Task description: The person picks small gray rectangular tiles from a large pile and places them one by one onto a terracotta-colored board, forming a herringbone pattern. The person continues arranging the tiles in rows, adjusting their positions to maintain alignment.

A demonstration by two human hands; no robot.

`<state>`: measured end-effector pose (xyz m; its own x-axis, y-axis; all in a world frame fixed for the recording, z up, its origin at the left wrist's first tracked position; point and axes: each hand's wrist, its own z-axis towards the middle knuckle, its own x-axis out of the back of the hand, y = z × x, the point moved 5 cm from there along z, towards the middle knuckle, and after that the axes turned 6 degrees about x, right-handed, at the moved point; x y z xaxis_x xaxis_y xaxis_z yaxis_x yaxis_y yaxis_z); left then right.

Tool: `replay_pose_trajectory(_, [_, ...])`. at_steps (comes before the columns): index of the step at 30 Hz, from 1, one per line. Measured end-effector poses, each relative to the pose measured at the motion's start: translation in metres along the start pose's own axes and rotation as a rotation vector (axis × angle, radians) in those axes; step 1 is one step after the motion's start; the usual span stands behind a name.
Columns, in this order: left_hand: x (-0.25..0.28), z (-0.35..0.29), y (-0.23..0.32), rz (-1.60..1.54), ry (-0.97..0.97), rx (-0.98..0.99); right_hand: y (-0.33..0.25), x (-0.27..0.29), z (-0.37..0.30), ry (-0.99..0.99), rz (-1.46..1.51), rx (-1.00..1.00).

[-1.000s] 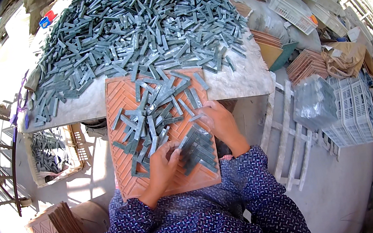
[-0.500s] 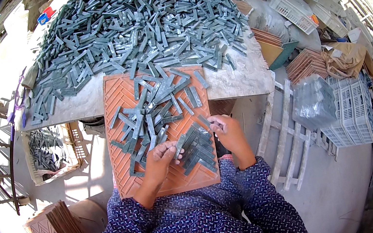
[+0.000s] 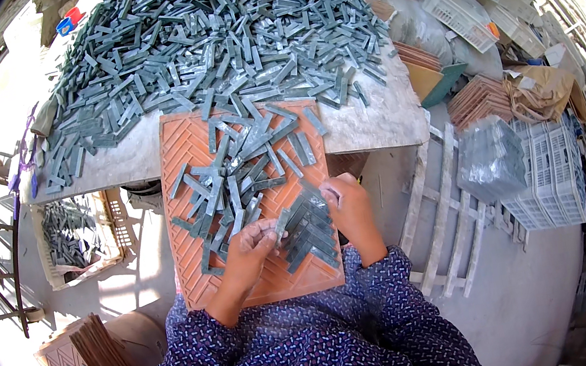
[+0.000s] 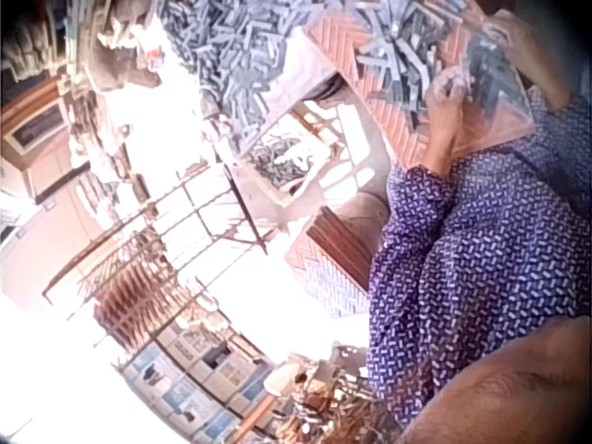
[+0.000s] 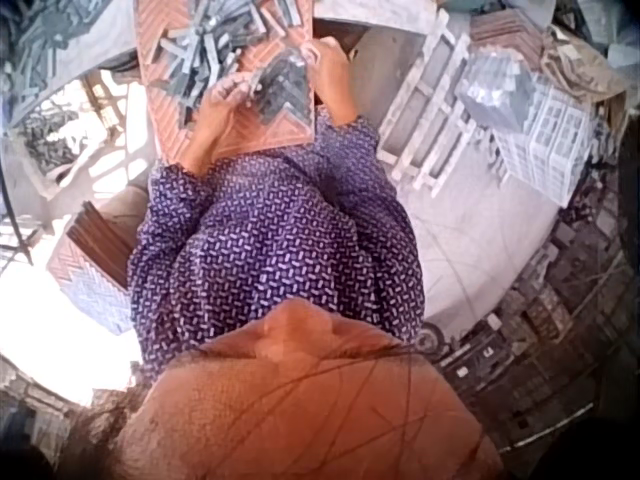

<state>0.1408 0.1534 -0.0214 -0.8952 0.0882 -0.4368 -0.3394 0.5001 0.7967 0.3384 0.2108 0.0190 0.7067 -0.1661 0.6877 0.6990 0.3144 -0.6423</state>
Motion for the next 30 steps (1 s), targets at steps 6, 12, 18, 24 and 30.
replay_pose_trajectory(6, [0.007, 0.002, 0.005, 0.252, 0.163, -0.14, -0.001, -0.006, 0.01, -0.061, 0.006, 0.041])
replay_pose_trajectory(12, [-0.007, 0.004, 0.022, 0.771, 0.311, -0.372, 0.014, 0.004, 0.0, -0.005, 0.157, -0.038])
replay_pose_trajectory(18, [-0.027, 0.019, 0.033, 1.068, 0.333, -0.667, 0.021, 0.018, -0.031, -0.008, 0.224, -0.134])
replay_pose_trajectory(24, [-0.037, 0.009, 0.035, 1.342, 0.352, -0.729, 0.029, 0.028, -0.054, 0.037, 0.232, -0.175])
replay_pose_trajectory(30, [-0.031, 0.013, 0.035, 1.318, 0.309, -0.622, 0.03, 0.027, -0.059, 0.073, 0.262, -0.193])
